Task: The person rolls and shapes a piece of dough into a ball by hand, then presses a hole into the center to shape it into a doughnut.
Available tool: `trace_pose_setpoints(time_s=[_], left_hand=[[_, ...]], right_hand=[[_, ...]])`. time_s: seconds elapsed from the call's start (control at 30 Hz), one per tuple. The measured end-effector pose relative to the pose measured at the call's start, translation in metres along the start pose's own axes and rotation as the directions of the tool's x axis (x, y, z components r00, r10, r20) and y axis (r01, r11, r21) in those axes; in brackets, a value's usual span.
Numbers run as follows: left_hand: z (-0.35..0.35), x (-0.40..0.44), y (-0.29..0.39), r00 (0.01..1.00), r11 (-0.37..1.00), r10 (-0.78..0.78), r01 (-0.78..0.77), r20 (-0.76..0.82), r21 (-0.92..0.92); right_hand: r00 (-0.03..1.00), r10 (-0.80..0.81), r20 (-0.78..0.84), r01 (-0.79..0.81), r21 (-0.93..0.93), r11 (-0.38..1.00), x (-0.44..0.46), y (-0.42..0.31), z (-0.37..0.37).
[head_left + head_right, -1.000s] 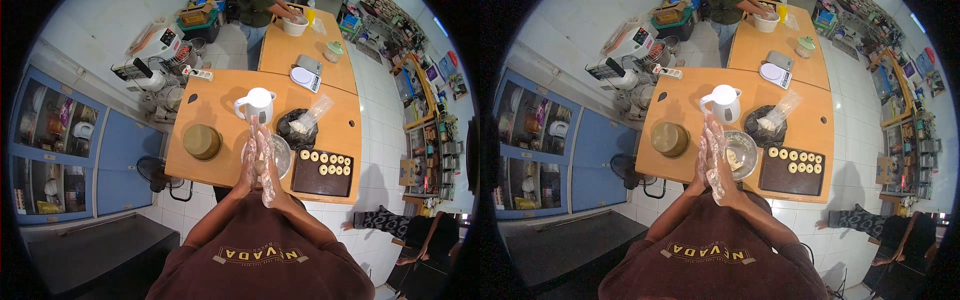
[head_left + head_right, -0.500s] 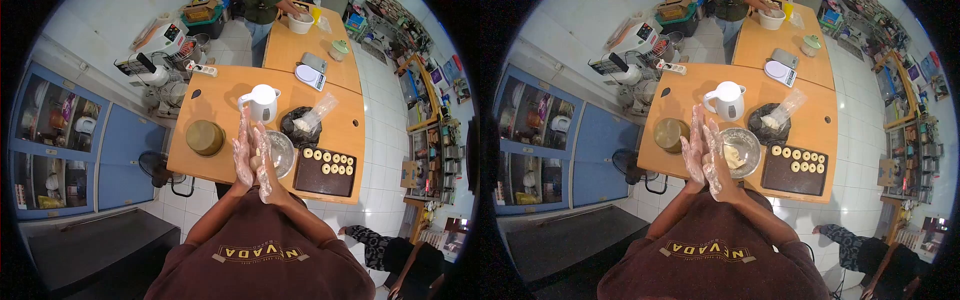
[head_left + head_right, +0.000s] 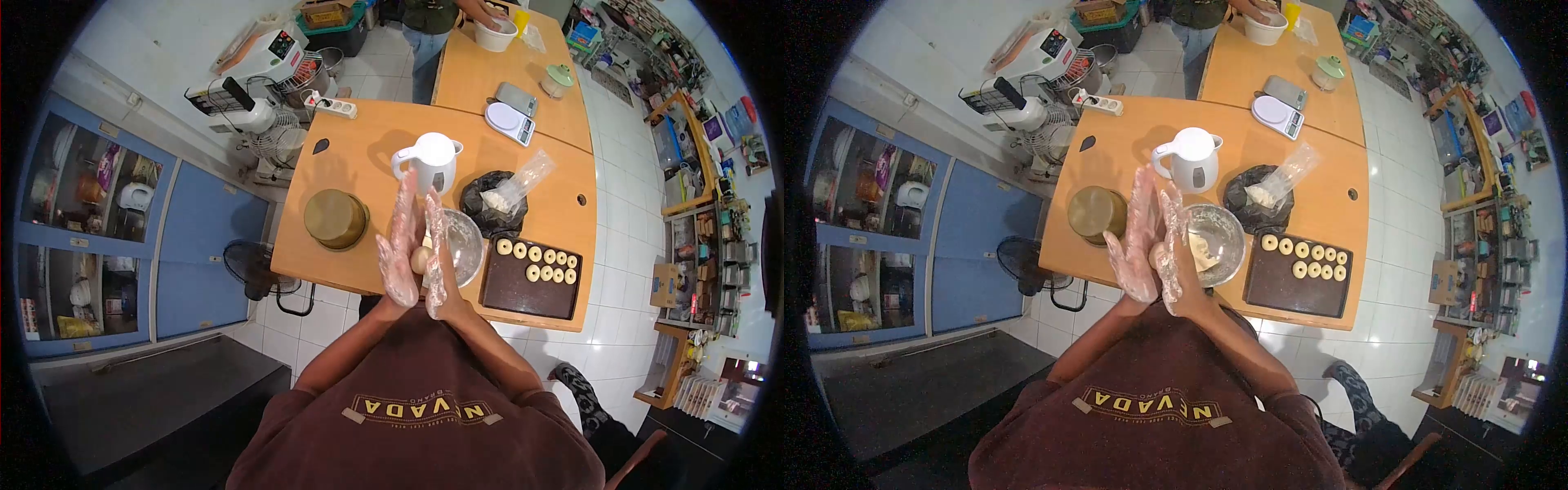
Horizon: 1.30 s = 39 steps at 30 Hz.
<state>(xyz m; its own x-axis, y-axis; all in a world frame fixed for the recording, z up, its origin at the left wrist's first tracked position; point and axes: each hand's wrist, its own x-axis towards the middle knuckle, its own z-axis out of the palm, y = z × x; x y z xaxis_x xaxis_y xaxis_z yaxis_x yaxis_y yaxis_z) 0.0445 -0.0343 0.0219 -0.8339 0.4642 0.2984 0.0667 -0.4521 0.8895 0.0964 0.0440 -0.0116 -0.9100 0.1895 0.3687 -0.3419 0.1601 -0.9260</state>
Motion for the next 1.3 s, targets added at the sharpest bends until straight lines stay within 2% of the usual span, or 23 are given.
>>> trace_pose_setpoints(time_s=[0.17, 0.27, 0.3, 0.43, 0.53, 0.57, 0.67, 0.7, 0.8, 0.83, 0.93, 1.07, 1.2, 1.3], left_hand=[[-0.006, 0.010, 0.001, 0.981, 0.966, -0.181, 0.164, -0.068, -0.198], [-0.017, -0.013, -0.032, 0.968, 0.938, -0.251, 0.245, 0.006, -0.245], [-0.012, -0.014, -0.029, 0.982, 0.962, -0.186, 0.189, 0.036, -0.197], [-0.030, -0.022, -0.019, 0.977, 0.986, -0.155, 0.162, 0.149, -0.035], [-0.045, -0.007, 0.000, 0.987, 0.993, -0.089, 0.098, 0.135, -0.058], [-0.048, -0.002, 0.005, 0.989, 0.988, -0.082, 0.097, 0.121, -0.123], [-0.059, 0.013, 0.019, 0.995, 0.989, -0.095, 0.098, 0.028, -0.108], [-0.063, 0.013, 0.018, 0.991, 0.979, -0.136, 0.136, 0.008, -0.150], [-0.076, 0.007, 0.007, 0.978, 0.967, -0.208, 0.209, 0.020, -0.144], [-0.079, 0.003, -0.003, 0.983, 0.970, -0.182, 0.184, 0.022, -0.161], [-0.093, -0.004, -0.009, 0.966, 0.963, -0.222, 0.238, 0.130, -0.124], [-0.101, 0.003, 0.008, 0.967, 0.980, -0.133, 0.161, 0.216, -0.118], [-0.115, 0.023, 0.019, 0.977, 0.979, -0.063, 0.100, 0.204, -0.178], [-0.128, 0.034, 0.025, 0.977, 0.984, -0.100, 0.125, 0.187, -0.126]], right_hand=[[0.998, -0.046, 0.036, 0.048, -0.054, 0.997, -0.002, -0.013, 0.013], [0.998, -0.056, 0.016, 0.058, -0.116, 0.992, 0.003, -0.009, 0.011], [0.998, -0.063, 0.007, 0.064, -0.131, 0.989, 0.006, -0.006, 0.010], [0.999, -0.038, -0.025, 0.034, -0.144, 0.989, 0.018, -0.003, 0.013], [0.999, -0.025, -0.028, 0.022, -0.098, 0.995, 0.023, 0.002, 0.032], [0.999, -0.028, -0.031, 0.026, -0.061, 0.998, 0.024, 0.005, 0.040], [1.000, 0.015, -0.011, -0.016, -0.087, 0.996, 0.020, 0.006, 0.059], [0.998, 0.048, 0.029, -0.042, -0.176, 0.983, 0.021, -0.001, 0.060], [0.999, 0.001, 0.036, 0.005, -0.169, 0.986, 0.033, -0.006, 0.068], [1.000, 0.007, -0.021, -0.008, -0.070, 0.997, 0.036, -0.002, 0.074], [0.996, -0.035, -0.081, 0.025, -0.113, 0.993, 0.045, 0.008, 0.076], [0.989, -0.055, -0.137, 0.037, -0.133, 0.990, 0.054, 0.018, 0.084], [0.990, -0.040, -0.133, 0.023, -0.130, 0.991, 0.052, 0.016, 0.102], [0.992, -0.053, -0.114, 0.040, -0.113, 0.993, 0.047, 0.017, 0.120]])
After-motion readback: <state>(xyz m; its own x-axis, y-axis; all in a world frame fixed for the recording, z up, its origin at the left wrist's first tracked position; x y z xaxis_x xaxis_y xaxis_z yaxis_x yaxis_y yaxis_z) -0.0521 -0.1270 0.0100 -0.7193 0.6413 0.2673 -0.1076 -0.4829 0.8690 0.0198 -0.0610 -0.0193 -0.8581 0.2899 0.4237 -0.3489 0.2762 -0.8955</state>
